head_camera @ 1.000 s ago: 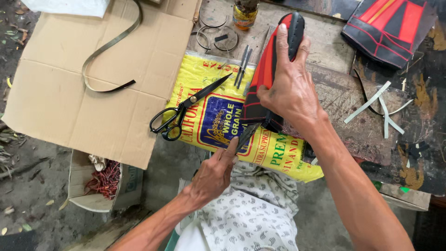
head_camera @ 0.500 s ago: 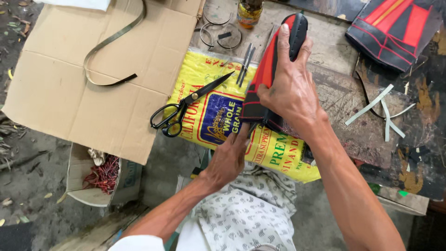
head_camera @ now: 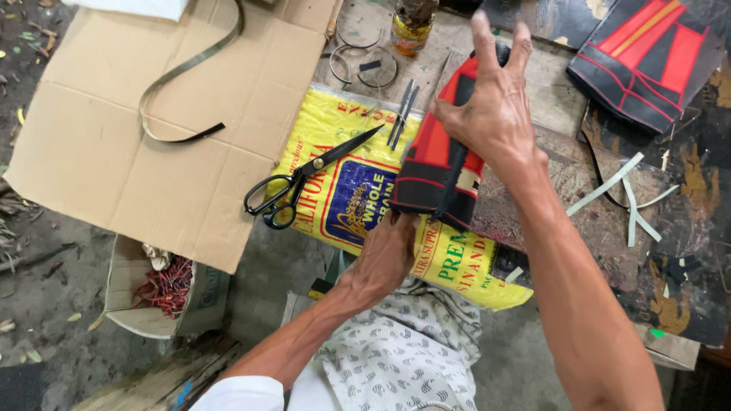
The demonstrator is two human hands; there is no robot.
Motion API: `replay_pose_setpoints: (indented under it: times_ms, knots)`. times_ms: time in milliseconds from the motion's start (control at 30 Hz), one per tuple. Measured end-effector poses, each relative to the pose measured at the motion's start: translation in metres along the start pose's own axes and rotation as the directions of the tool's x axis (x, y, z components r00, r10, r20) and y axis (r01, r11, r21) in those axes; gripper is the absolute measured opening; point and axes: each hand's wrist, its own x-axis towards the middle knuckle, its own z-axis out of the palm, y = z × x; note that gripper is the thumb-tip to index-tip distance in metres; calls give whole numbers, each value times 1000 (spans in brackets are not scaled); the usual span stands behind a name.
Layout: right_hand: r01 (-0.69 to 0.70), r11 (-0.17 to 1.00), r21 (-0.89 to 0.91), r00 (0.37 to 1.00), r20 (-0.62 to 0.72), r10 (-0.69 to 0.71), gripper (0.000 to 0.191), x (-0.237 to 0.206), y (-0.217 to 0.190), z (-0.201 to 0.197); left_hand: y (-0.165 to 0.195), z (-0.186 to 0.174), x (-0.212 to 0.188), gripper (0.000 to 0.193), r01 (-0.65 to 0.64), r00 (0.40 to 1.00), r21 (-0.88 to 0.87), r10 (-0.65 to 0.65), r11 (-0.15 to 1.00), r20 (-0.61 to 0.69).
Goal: The person folds and aligns colorful red, black and orange leather panels at a workbench, pressing edges and seams together by hand and turning the piece over to work on its other side. They repeatedly shape the panels around each other to form a finished leather item.
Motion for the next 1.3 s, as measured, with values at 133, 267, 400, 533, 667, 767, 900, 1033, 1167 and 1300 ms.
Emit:
replay_pose_setpoints:
  times_ms: [133,267,400,533,667,767,900,1033,1167,1300]
  knots:
    - [-80,996,33,989,125,75,93,15,15,7,-10,24,5,28,-116,988,-63,109,991,-106]
    - [-130,991,24,980,156,125,97,20,10,9,-27,38,19,6,32,996,117,-41,993,73]
    - [-189,982,-5,966,180,187,96,24,-3,6,-29,41,27,10,23,999,53,-22,998,-26]
    - [-165,985,-48,970,172,171,91,28,-12,3,-26,39,43,39,-398,886,263,443,879,-139]
    - [-193,980,-53,958,206,200,89,26,-13,0,-25,34,52,43,-367,915,171,388,915,-112]
    - [-198,978,-67,954,215,208,89,22,-14,0,-22,32,49,41,-305,939,247,334,920,-81]
    - [-184,979,-94,963,182,198,88,28,-18,-2,-21,33,50,32,-241,965,-112,226,964,-135]
    - [-117,990,-80,979,161,128,86,23,-19,-1,-28,32,44,7,-85,988,210,55,974,146]
    - [-143,990,15,980,145,139,79,20,-5,6,-26,26,29,9,-97,988,13,98,995,-118]
    - [-99,992,83,994,45,96,68,9,21,1,7,15,4,10,389,900,-774,-384,500,204]
